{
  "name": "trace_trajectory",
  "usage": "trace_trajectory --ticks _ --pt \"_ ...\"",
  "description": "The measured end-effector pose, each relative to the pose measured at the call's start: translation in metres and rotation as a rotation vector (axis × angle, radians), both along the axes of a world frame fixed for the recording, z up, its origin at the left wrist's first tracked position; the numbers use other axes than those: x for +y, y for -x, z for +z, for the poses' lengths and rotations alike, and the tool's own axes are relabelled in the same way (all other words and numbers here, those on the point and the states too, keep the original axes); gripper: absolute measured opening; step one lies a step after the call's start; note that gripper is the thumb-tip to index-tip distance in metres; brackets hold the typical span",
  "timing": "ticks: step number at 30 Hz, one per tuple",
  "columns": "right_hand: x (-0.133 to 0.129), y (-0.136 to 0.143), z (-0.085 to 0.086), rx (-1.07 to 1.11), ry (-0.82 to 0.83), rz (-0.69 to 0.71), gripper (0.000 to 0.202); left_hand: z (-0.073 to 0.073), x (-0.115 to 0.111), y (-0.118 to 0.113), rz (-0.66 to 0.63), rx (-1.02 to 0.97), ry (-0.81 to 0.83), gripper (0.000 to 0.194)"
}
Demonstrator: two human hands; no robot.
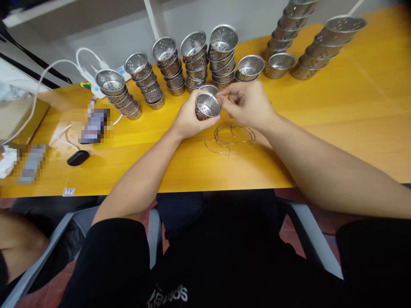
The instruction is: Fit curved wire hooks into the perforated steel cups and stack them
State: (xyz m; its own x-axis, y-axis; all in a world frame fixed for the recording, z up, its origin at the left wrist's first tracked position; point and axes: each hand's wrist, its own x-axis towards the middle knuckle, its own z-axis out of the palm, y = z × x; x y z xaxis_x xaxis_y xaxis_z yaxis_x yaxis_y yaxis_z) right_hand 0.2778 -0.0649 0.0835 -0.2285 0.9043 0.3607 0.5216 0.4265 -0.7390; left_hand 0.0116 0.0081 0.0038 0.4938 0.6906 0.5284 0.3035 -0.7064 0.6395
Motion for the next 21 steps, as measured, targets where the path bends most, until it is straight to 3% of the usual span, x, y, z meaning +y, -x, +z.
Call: trace_trajectory --ticks 5,10,14,21 --pt "0.003 0.004 -0.007 0.045 -0.029 0.019 0.043 0.002 -0.005 -0.003 -0.03 -0.003 -0.043 0.11" --pt "0.005 0.013 -0.014 0.122 -0.039 -0.008 0.033 0.003 -0.006 -0.006 0.044 0.008 0.004 0.122" --pt "0.003 0.02 -0.011 0.211 -0.014 0.008 0.031 0.003 -0.008 -0.01 0.057 -0.013 0.036 0.118" --pt "-0.005 0.01 0.009 0.427 0.101 0.309 0.07 0.004 -0.006 -0.005 -0.091 -0.125 0.087 0.097"
